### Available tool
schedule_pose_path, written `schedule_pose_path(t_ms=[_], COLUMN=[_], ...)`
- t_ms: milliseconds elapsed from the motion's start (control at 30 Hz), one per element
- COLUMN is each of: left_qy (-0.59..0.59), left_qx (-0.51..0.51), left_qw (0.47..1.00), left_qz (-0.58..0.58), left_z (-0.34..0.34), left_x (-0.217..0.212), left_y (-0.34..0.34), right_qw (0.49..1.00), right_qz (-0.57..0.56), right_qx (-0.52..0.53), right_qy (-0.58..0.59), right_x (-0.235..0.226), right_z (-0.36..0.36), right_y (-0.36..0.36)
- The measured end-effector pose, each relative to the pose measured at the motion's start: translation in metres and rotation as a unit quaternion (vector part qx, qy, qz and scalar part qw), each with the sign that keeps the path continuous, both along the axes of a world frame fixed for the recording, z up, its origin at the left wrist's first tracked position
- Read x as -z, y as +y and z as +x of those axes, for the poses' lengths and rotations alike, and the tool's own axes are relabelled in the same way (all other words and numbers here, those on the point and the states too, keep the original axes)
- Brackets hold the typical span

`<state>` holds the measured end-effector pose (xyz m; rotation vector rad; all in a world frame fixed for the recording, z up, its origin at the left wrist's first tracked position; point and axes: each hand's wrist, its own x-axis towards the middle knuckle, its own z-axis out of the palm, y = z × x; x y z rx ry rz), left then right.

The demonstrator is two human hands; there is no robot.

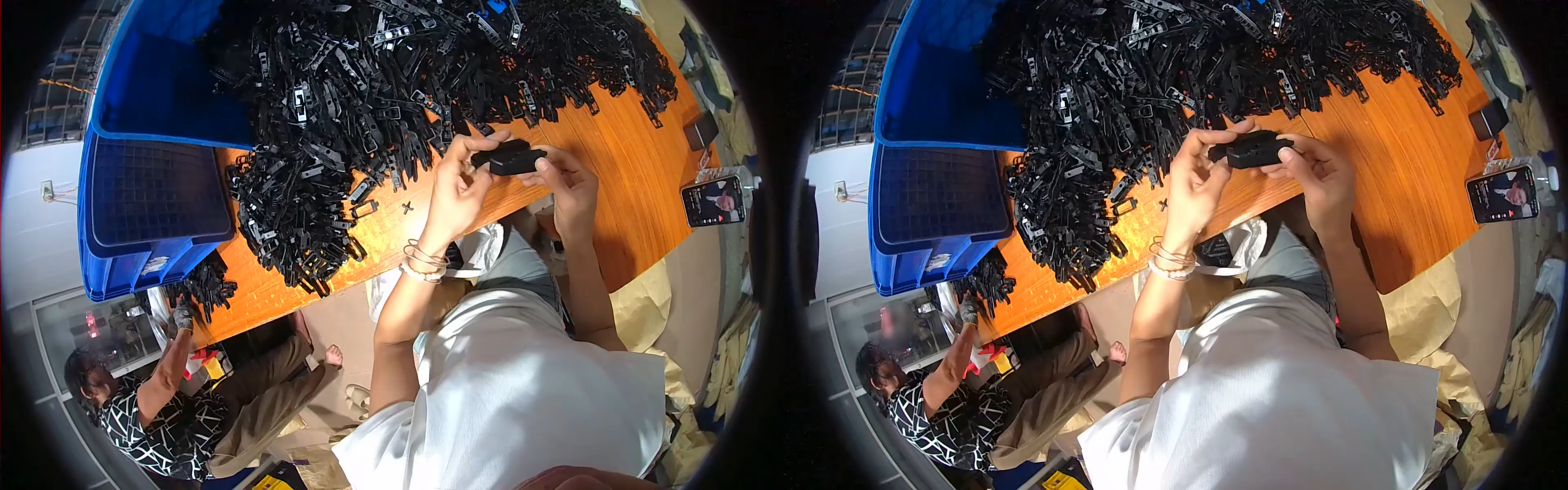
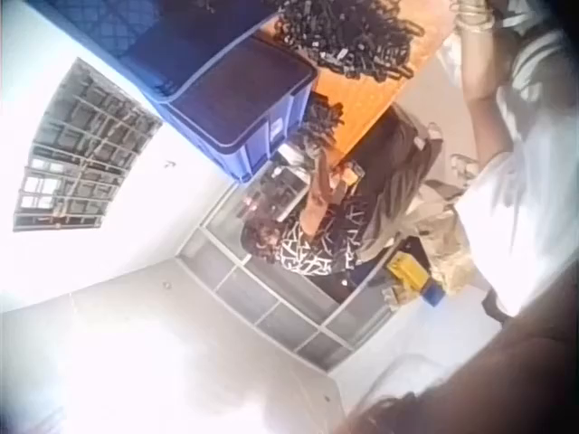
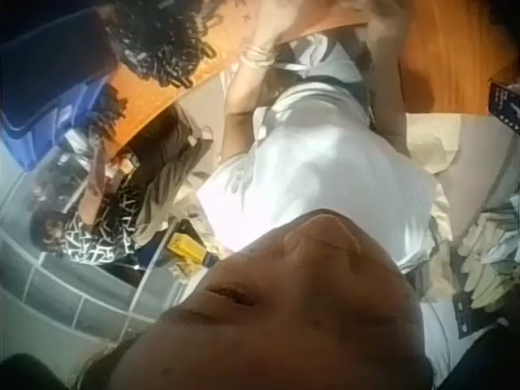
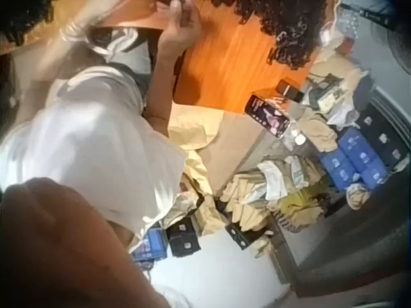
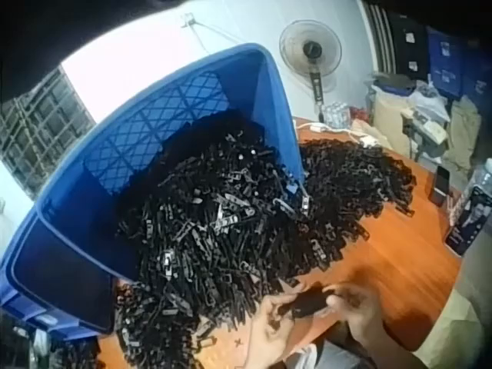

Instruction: Assembling small black plastic components by hand at a workbench in a factory.

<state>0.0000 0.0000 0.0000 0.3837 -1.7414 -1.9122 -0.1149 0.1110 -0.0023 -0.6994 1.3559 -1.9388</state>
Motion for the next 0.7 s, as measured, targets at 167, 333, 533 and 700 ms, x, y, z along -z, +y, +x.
schedule_pose_path(t_ms=[167,333,533,700], left_qy=[-0.024,-0.121,-0.153,-0.144], left_qx=[-0.043,-0.068,-0.069,-0.089], left_qw=[0.997,0.988,0.972,0.972], left_qz=[-0.056,-0.065,-0.165,-0.159], left_z=[0.006,0.019,0.038,0.050], left_x=[-0.015,-0.018,-0.022,-0.015], left_y=[0.016,0.019,0.018,0.022], right_qw=[0.999,0.994,0.990,0.974], right_qz=[0.017,0.011,0.002,0.050], right_qx=[0.035,-0.018,-0.100,-0.116], right_qy=[-0.001,0.110,0.104,0.189], right_x=[0.001,0.002,-0.008,0.001], right_z=[0.007,0.007,0.015,0.016], right_y=[0.004,0.008,0.004,0.005])
